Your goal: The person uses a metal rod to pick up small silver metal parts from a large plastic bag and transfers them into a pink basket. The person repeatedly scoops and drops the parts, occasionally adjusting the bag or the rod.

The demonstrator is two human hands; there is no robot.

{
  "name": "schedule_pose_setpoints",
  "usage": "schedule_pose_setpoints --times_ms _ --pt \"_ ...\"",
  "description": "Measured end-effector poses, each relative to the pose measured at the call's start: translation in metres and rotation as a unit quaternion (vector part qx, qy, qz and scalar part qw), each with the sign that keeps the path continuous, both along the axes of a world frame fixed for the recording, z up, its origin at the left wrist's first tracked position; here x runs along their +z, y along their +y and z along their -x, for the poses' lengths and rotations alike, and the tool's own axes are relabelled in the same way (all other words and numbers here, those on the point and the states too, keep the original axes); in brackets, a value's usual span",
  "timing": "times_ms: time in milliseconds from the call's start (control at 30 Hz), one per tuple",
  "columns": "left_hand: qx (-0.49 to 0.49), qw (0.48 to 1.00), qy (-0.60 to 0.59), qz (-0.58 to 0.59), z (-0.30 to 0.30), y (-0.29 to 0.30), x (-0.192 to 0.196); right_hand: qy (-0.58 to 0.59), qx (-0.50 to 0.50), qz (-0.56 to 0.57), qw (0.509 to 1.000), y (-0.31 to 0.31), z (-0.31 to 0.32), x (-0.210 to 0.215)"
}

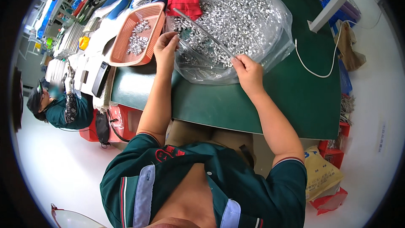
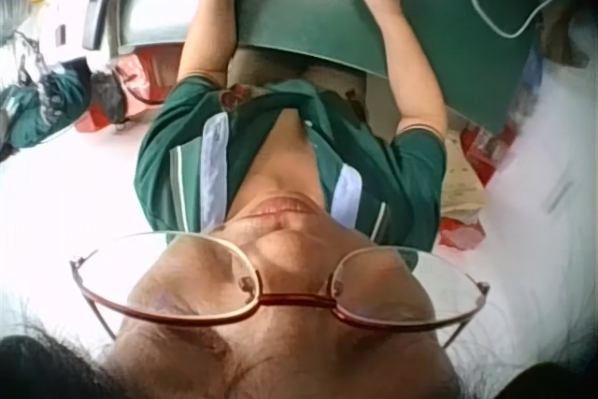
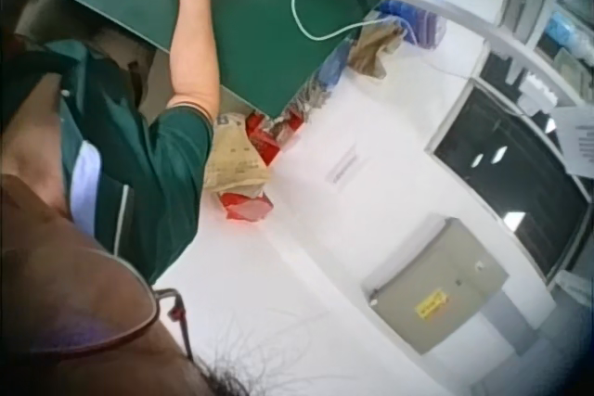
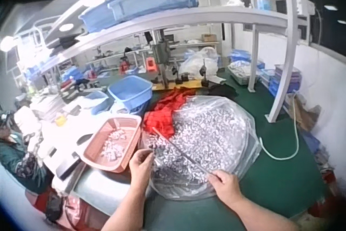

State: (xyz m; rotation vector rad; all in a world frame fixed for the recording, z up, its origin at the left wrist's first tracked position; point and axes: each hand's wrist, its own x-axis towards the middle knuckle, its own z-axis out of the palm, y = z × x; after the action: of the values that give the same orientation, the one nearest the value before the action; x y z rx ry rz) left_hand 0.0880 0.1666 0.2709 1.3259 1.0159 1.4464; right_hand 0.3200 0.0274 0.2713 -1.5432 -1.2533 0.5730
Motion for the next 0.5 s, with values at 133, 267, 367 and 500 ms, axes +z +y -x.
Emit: schedule_pose_setpoints --times_ms 133,267,367,500 --pt "0.139 0.973 0.166 -0.073 0.007 0.015 -0.011 0.065 -0.009 0.01 0.998 0.001 0.0 -0.004" --pt "0.153 0.927 0.312 -0.142 -0.002 0.03 -0.003 0.089 -0.01 -0.006 0.996 0.002 -0.002 -0.006" --pt "0.203 0.843 0.436 -0.241 -0.008 0.053 0.005 0.108 0.0 -0.009 0.994 0.001 -0.004 -0.008" --pt "0.166 0.751 0.636 -0.067 -0.018 0.075 0.007 0.134 0.016 0.01 0.991 0.001 -0.005 -0.005"
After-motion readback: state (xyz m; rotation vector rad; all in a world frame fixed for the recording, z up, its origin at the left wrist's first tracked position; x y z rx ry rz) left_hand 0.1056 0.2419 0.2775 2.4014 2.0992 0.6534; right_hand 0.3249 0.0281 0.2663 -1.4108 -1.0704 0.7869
